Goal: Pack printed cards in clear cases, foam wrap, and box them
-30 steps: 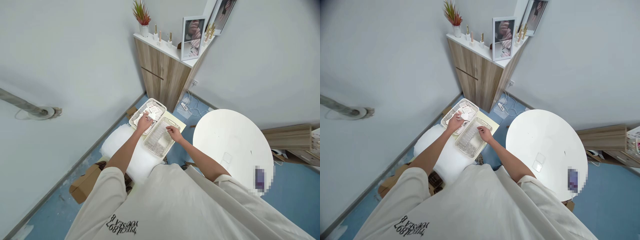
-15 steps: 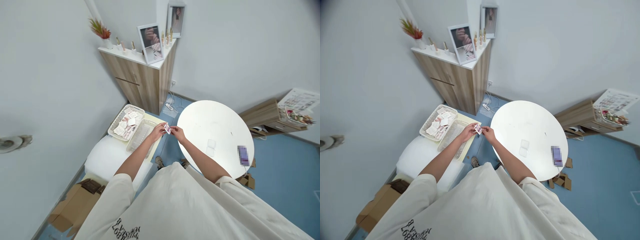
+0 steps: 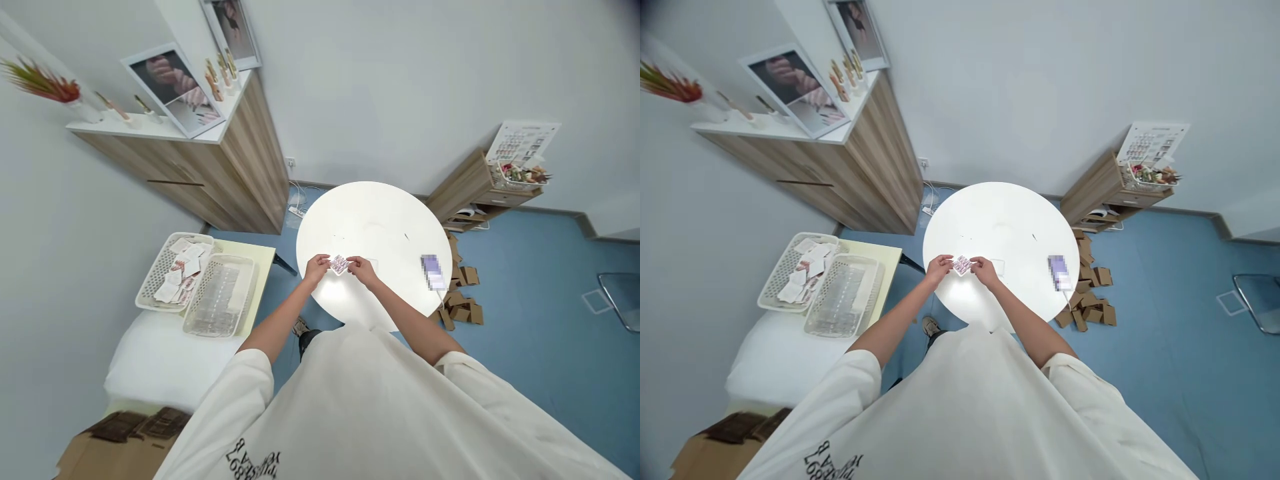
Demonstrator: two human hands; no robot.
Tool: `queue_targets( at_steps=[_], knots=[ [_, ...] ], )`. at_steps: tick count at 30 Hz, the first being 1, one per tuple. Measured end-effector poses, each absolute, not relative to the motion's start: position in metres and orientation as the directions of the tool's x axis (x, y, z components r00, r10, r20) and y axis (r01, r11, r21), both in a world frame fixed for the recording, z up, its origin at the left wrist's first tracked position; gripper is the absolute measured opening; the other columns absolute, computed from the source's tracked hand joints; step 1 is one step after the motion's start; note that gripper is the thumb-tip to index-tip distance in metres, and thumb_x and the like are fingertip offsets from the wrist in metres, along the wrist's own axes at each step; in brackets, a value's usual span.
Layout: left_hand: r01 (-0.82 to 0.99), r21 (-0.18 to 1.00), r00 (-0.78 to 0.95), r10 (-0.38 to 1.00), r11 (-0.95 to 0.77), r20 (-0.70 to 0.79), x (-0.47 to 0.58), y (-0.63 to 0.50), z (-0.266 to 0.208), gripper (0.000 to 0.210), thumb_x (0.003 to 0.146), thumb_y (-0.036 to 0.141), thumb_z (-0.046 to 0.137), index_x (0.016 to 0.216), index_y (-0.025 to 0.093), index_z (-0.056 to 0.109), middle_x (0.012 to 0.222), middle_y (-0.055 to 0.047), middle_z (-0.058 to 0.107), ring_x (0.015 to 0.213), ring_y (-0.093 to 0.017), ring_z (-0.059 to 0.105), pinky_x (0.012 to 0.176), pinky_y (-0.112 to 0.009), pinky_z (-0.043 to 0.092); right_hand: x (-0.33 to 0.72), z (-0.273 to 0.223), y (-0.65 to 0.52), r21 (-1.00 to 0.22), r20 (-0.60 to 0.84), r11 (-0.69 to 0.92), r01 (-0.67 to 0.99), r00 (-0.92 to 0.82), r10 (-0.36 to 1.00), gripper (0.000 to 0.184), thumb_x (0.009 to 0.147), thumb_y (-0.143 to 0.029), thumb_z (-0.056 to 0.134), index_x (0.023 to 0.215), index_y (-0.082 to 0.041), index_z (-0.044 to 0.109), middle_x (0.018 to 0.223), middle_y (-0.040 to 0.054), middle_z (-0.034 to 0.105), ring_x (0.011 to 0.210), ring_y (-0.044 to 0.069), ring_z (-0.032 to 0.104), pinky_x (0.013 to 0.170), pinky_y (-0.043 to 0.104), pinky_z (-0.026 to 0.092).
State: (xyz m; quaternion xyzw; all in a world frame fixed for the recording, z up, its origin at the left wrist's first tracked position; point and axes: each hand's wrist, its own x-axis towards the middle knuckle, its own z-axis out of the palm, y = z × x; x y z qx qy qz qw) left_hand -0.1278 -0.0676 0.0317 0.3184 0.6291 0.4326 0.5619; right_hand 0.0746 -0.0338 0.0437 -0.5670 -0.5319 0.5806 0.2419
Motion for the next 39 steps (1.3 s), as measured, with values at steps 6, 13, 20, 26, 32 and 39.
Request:
queue_targets(
  at_steps=[6,13,20,26,32,39],
  knots=[
    [0.36,0.893,0.015,0.956,0.269,-0.294,-0.064,-0.051,0.038,0.03,0.074,0.015,0.066,0.103,0.023,0.068,0.085,-0.003,0.069,0.081,-0.02,0.065,0.081,-0.034,0.052,0.141,0.036,-0.038,-0.835,-0.215,-0.026,0.549,-0.283,0.935,0.032,0.082,-0.025,0.06,0.113,-0.022,0.069,0.113,0.0063,0.067,0.098,0.018,0.063,0.09,0.035,0.05],
    [0.427,0.885,0.2,0.936,0.185,-0.291,-0.01,-0.045,0.036,0.029,0.075,0.012,0.065,0.098,0.027,0.07,0.085,-0.004,0.068,0.089,-0.024,0.066,0.093,-0.038,0.05,0.178,0.032,-0.046,-0.758,-0.277,0.006,0.652,-0.33,0.903,0.013,0.081,-0.024,0.063,0.085,-0.023,0.075,0.091,0.0037,0.07,0.083,0.019,0.064,0.08,0.032,0.05],
    [0.396,0.875,0.011,0.952,0.277,-0.307,0.005,-0.047,0.01,0.035,0.079,0.014,0.059,0.113,0.022,0.066,0.12,-0.01,0.066,0.11,-0.024,0.062,0.103,-0.039,0.046,0.209,0.008,-0.054,-0.795,-0.43,-0.329,0.511,-0.091,0.898,0.013,0.073,-0.033,0.064,0.073,-0.022,0.072,0.073,-0.0009,0.071,0.074,0.017,0.064,0.069,0.027,0.05],
    [0.271,0.752,-0.105,0.795,0.601,-0.597,0.003,-0.07,-0.03,0.033,0.077,0.016,0.064,0.111,0.018,0.064,0.127,-0.014,0.064,0.117,-0.024,0.061,0.1,-0.038,0.047,0.224,-0.02,-0.06,-0.712,-0.577,-0.542,0.446,0.069,0.814,0.017,0.072,-0.034,0.061,0.074,-0.02,0.071,0.071,0.0014,0.07,0.067,0.016,0.062,0.062,0.026,0.048],
    [0.205,0.7,0.004,0.715,0.684,-0.699,0.016,-0.086,-0.034,0.044,0.078,0.021,0.067,0.121,0.02,0.06,0.142,-0.015,0.056,0.132,-0.026,0.052,0.103,-0.038,0.045,0.215,-0.044,-0.063,-0.642,-0.609,-0.573,0.509,0.115,0.785,0.015,0.07,-0.029,0.061,0.074,-0.021,0.073,0.073,0.0017,0.072,0.071,0.017,0.065,0.065,0.026,0.05],
    [0.177,0.682,0.046,0.686,0.709,-0.726,0.023,-0.086,-0.027,0.053,0.076,0.025,0.072,0.126,0.019,0.057,0.146,-0.019,0.051,0.134,-0.03,0.05,0.104,-0.04,0.042,0.211,-0.048,-0.063,-0.668,-0.57,-0.528,0.524,0.095,0.816,0.021,0.071,-0.025,0.058,0.08,-0.023,0.076,0.085,0.0024,0.075,0.082,0.019,0.068,0.073,0.029,0.052]
  ],
)
